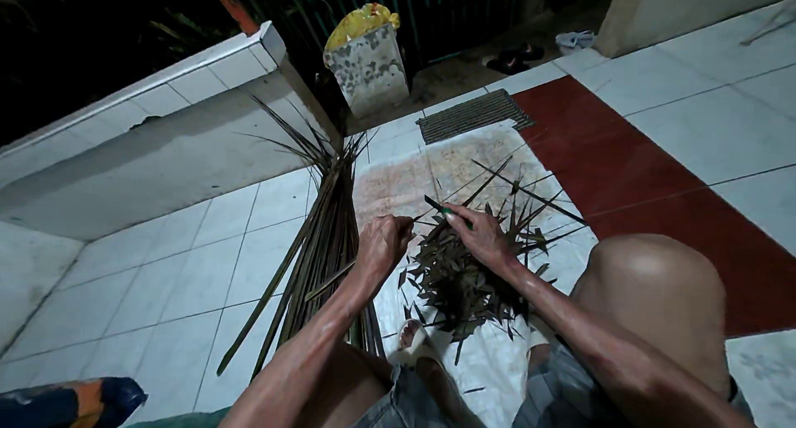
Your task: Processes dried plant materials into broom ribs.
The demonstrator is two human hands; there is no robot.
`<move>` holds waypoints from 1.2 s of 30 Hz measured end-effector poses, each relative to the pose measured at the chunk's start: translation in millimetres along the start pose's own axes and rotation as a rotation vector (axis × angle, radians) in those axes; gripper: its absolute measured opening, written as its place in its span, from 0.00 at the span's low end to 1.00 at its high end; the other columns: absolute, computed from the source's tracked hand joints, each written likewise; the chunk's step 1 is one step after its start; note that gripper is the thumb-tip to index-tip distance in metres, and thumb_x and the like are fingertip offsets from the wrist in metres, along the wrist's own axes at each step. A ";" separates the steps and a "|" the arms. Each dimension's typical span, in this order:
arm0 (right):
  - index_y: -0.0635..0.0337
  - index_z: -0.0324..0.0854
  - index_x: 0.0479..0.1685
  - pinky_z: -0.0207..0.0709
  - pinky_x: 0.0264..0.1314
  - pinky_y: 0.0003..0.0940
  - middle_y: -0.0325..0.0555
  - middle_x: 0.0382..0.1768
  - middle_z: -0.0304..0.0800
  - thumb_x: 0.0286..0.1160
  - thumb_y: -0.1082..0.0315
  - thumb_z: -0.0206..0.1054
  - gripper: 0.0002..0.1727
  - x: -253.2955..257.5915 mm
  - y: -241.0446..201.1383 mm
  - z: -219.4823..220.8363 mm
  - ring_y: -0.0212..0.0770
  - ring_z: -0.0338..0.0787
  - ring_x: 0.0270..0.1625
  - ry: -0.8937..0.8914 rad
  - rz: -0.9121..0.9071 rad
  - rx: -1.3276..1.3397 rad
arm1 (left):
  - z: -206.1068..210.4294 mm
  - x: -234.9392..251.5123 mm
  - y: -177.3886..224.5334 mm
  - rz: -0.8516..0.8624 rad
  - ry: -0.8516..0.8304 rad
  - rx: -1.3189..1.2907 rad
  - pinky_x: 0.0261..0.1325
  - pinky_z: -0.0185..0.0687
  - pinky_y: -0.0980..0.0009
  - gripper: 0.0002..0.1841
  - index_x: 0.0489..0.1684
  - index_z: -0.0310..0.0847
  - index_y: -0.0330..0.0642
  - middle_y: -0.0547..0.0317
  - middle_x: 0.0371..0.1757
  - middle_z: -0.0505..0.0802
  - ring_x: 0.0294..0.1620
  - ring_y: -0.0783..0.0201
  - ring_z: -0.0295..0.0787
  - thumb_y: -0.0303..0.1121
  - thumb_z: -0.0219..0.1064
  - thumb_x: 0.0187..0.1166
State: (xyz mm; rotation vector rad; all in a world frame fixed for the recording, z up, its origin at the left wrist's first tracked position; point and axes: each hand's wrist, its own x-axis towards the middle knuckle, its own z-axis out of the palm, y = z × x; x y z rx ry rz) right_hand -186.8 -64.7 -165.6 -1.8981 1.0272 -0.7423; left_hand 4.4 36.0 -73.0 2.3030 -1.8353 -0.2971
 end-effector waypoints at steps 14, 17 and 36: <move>0.42 0.76 0.79 0.78 0.27 0.53 0.51 0.31 0.86 0.92 0.44 0.51 0.26 6.6 21.6 -35.0 0.50 0.82 0.24 0.302 0.156 0.100 | -3.9 2.1 -20.1 -0.087 -0.013 -0.180 0.40 0.88 0.54 0.13 0.45 0.95 0.51 0.61 0.30 0.94 0.28 0.63 0.90 0.44 0.64 0.87; 0.49 0.77 0.79 0.80 0.29 0.44 0.48 0.31 0.87 0.92 0.51 0.55 0.24 -0.1 6.5 -27.4 0.43 0.82 0.25 0.082 0.056 0.203 | -3.1 2.7 -18.6 -0.079 -0.034 -0.255 0.36 0.88 0.57 0.14 0.43 0.95 0.50 0.62 0.28 0.93 0.25 0.64 0.89 0.45 0.64 0.88; 0.47 0.80 0.65 0.67 0.18 0.30 0.40 0.26 0.80 0.90 0.44 0.57 0.21 -7.9 -4.1 -12.6 0.35 0.71 0.17 -0.044 0.087 0.390 | 1.0 4.9 -39.8 -0.003 -0.374 -0.729 0.15 0.60 0.76 0.16 0.47 0.93 0.39 0.57 0.25 0.91 0.11 0.72 0.67 0.40 0.61 0.91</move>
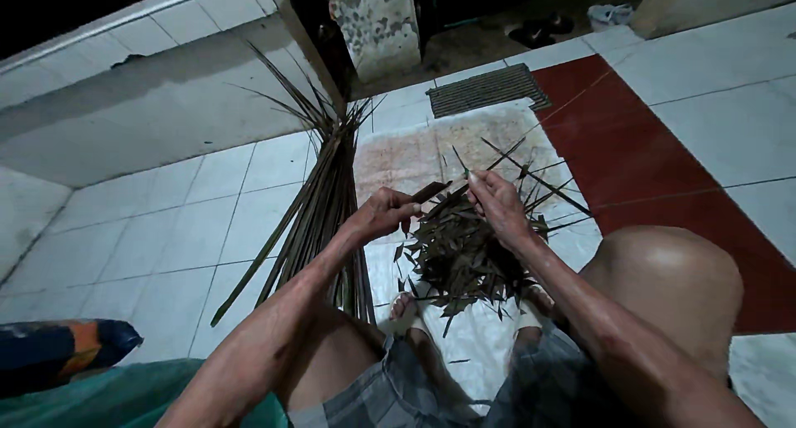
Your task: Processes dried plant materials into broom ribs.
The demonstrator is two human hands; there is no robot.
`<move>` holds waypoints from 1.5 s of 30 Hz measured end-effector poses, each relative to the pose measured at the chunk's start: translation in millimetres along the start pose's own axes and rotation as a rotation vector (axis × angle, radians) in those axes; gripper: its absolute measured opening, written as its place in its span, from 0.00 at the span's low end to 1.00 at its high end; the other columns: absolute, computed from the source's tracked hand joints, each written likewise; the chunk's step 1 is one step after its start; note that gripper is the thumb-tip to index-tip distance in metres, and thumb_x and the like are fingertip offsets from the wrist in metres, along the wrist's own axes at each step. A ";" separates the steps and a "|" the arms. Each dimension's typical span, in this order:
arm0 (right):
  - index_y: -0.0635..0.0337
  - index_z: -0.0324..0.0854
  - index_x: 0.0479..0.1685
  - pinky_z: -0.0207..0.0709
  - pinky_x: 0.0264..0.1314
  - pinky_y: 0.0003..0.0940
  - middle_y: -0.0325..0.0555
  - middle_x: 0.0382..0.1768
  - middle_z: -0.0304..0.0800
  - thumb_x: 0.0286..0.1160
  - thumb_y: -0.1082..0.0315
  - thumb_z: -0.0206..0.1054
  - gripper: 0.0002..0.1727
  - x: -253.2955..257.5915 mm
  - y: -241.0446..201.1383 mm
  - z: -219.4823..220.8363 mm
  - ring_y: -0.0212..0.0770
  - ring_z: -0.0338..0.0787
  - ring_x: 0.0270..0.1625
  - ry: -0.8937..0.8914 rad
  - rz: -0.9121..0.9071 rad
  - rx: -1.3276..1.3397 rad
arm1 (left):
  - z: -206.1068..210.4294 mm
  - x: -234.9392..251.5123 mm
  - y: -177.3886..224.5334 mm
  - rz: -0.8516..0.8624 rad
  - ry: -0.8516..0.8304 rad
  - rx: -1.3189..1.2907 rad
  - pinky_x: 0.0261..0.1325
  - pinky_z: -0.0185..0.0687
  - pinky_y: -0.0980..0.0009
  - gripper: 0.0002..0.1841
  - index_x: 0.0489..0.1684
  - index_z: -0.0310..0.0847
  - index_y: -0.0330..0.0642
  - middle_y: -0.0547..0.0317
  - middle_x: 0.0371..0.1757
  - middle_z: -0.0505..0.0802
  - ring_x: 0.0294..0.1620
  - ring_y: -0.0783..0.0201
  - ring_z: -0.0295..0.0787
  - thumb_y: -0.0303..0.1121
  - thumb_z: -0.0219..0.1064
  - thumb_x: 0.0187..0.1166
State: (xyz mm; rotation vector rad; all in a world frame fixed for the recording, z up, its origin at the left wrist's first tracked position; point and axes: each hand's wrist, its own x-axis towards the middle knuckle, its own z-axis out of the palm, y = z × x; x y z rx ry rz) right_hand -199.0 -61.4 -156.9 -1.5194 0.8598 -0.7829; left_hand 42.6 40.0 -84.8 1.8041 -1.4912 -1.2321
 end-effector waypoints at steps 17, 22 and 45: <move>0.47 0.86 0.69 0.80 0.38 0.33 0.37 0.32 0.88 0.91 0.51 0.57 0.20 -7.2 -12.9 31.9 0.31 0.83 0.31 -0.203 -0.115 -0.260 | 12.5 14.3 2.1 0.038 0.325 0.502 0.34 0.85 0.53 0.16 0.34 0.91 0.43 0.56 0.24 0.89 0.25 0.58 0.86 0.41 0.63 0.88; 0.46 0.87 0.68 0.81 0.40 0.35 0.38 0.34 0.89 0.91 0.51 0.57 0.20 -7.5 -13.9 35.6 0.32 0.84 0.32 -0.139 -0.080 -0.278 | 21.6 15.9 5.4 0.046 0.368 0.630 0.39 0.84 0.48 0.14 0.34 0.89 0.43 0.53 0.28 0.89 0.33 0.52 0.89 0.39 0.63 0.88; 0.49 0.86 0.70 0.82 0.46 0.55 0.51 0.46 0.93 0.91 0.47 0.55 0.24 -13.9 -4.6 36.6 0.48 0.90 0.42 -0.084 0.008 -0.369 | 47.4 17.5 8.2 0.005 0.338 0.845 0.40 0.85 0.47 0.13 0.35 0.86 0.42 0.48 0.35 0.90 0.43 0.45 0.91 0.37 0.59 0.87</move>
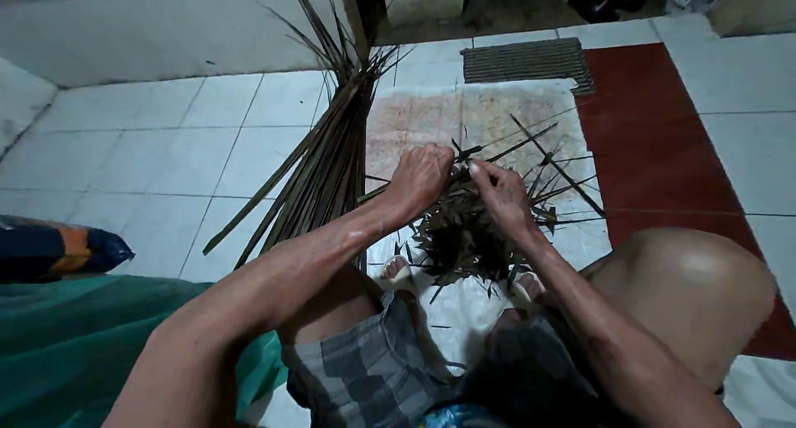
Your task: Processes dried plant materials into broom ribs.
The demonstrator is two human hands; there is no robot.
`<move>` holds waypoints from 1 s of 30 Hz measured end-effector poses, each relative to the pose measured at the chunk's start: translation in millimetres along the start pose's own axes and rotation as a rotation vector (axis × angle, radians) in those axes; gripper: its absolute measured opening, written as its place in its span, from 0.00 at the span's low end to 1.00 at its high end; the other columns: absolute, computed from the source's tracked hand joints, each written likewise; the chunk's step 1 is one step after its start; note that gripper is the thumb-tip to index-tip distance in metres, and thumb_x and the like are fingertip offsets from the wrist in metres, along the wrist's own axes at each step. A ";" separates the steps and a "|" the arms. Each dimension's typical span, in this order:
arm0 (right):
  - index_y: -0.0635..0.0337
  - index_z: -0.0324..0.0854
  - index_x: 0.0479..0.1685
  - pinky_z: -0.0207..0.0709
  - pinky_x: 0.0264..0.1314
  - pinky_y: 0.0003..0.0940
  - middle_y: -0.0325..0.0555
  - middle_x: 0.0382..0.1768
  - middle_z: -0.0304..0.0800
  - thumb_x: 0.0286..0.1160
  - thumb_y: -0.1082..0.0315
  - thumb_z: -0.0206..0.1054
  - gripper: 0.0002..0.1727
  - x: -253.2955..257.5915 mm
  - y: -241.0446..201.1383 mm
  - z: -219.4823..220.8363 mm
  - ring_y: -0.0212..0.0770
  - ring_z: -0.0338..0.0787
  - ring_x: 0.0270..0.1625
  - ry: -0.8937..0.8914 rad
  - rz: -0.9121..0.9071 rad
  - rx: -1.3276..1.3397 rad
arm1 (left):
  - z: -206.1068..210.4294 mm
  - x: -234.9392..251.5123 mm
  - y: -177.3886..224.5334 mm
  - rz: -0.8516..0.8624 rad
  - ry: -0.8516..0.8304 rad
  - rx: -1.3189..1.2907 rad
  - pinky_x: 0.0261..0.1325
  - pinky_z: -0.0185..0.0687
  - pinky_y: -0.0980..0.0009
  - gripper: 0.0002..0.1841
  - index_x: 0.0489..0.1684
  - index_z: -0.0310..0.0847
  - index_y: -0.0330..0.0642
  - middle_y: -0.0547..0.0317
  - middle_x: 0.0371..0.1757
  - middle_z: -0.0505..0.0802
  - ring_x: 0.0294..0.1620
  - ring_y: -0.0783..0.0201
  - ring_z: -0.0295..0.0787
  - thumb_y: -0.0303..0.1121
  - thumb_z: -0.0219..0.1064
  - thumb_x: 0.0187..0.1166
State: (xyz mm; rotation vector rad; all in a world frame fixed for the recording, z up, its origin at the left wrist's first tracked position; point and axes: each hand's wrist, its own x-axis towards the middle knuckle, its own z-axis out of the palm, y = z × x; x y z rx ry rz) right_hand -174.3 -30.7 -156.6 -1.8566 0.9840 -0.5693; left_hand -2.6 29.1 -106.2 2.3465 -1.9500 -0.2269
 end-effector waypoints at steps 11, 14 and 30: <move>0.44 0.88 0.68 0.82 0.47 0.61 0.50 0.45 0.95 0.89 0.47 0.58 0.22 12.6 20.7 8.5 0.52 0.92 0.44 0.106 -0.031 -0.133 | -10.2 -7.9 -2.8 -0.042 -0.077 -0.066 0.48 0.85 0.45 0.13 0.41 0.87 0.41 0.47 0.39 0.91 0.47 0.45 0.91 0.37 0.59 0.88; 0.48 0.84 0.73 0.80 0.58 0.62 0.54 0.55 0.93 0.92 0.52 0.55 0.22 12.2 7.1 -3.7 0.55 0.92 0.55 0.109 0.117 -0.185 | -6.3 -8.6 -8.4 -0.036 -0.068 -0.070 0.47 0.85 0.44 0.15 0.38 0.87 0.42 0.48 0.37 0.91 0.46 0.45 0.91 0.40 0.58 0.89; 0.50 0.89 0.65 0.81 0.44 0.47 0.44 0.37 0.91 0.91 0.51 0.55 0.21 16.5 12.3 -9.4 0.40 0.87 0.36 -0.093 -0.071 -0.011 | -6.9 -15.7 -0.3 0.045 0.088 0.270 0.30 0.80 0.48 0.10 0.39 0.87 0.41 0.45 0.34 0.90 0.34 0.41 0.90 0.31 0.58 0.85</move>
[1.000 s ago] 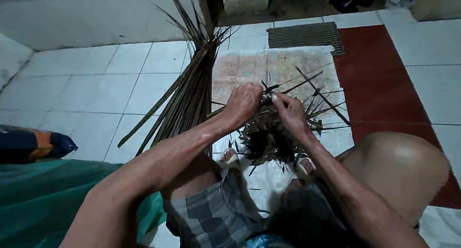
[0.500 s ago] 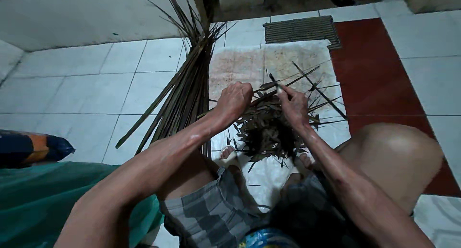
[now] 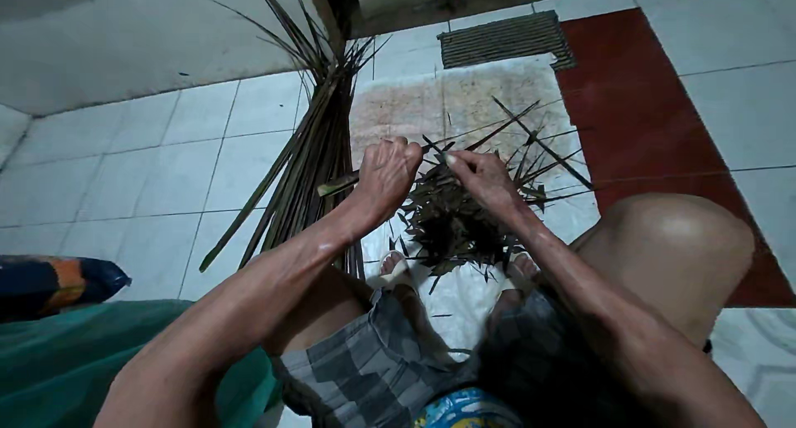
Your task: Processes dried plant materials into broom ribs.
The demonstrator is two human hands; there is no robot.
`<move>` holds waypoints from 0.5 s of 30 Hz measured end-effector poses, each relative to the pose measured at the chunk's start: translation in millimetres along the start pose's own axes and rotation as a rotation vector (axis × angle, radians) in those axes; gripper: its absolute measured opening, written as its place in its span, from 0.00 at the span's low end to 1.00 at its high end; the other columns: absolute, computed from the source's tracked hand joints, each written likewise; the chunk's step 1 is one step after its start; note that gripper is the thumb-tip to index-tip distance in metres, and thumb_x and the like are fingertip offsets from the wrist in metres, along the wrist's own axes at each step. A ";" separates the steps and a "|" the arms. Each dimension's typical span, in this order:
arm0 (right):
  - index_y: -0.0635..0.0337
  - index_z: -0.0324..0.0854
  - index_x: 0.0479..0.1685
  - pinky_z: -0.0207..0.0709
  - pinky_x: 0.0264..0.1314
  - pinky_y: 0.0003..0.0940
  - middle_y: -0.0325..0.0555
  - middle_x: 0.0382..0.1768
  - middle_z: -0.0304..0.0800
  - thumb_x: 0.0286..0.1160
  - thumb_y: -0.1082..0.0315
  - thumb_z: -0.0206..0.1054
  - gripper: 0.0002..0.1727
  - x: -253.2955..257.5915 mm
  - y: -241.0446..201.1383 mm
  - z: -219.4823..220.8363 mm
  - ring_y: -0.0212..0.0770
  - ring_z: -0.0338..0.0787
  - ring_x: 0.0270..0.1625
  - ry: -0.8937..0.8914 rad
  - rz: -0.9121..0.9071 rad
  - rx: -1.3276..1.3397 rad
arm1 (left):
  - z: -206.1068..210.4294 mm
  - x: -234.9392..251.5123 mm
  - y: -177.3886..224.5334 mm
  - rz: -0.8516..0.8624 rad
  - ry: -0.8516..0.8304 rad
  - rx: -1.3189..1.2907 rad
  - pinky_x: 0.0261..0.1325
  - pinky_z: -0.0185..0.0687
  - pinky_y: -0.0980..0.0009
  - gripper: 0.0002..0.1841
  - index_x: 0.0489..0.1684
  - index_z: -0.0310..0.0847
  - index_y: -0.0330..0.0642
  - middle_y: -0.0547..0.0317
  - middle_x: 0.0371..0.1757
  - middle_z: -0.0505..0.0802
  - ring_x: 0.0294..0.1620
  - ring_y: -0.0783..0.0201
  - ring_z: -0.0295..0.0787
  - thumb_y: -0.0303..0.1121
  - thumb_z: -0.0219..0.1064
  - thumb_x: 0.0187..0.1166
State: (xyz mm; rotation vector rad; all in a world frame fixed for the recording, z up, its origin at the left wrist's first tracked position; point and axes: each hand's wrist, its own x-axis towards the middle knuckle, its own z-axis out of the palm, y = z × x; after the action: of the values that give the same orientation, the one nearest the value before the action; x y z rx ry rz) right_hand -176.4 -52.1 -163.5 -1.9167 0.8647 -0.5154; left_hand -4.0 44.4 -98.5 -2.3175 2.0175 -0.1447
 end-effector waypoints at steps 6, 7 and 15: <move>0.46 0.90 0.65 0.81 0.56 0.57 0.47 0.47 0.95 0.91 0.49 0.56 0.21 0.9 -0.4 -2.7 0.47 0.92 0.50 0.044 0.099 -0.087 | -2.2 -1.1 10.2 0.068 -0.006 0.085 0.32 0.82 0.47 0.09 0.49 0.85 0.35 0.39 0.42 0.90 0.42 0.37 0.91 0.25 0.59 0.84; 0.45 0.90 0.66 0.81 0.57 0.58 0.47 0.47 0.95 0.91 0.49 0.55 0.21 2.0 0.7 -3.7 0.48 0.92 0.51 0.041 0.116 -0.098 | -2.2 -2.8 11.9 0.083 -0.005 0.100 0.31 0.82 0.48 0.09 0.50 0.85 0.34 0.39 0.43 0.90 0.42 0.37 0.91 0.24 0.59 0.83; 0.55 0.90 0.59 0.79 0.56 0.63 0.56 0.45 0.92 0.92 0.51 0.53 0.23 12.5 30.5 -26.5 0.56 0.90 0.49 0.197 0.236 -0.108 | -9.6 -16.9 5.7 0.097 0.025 0.047 0.30 0.79 0.50 0.05 0.45 0.86 0.39 0.44 0.38 0.87 0.38 0.41 0.88 0.25 0.65 0.80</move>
State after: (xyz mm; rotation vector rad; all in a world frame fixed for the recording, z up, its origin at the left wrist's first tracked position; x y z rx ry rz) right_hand -196.4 -86.5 -177.9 -1.8486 1.2514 -0.5289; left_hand -13.0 60.4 -90.1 -2.1966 2.1089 -0.2135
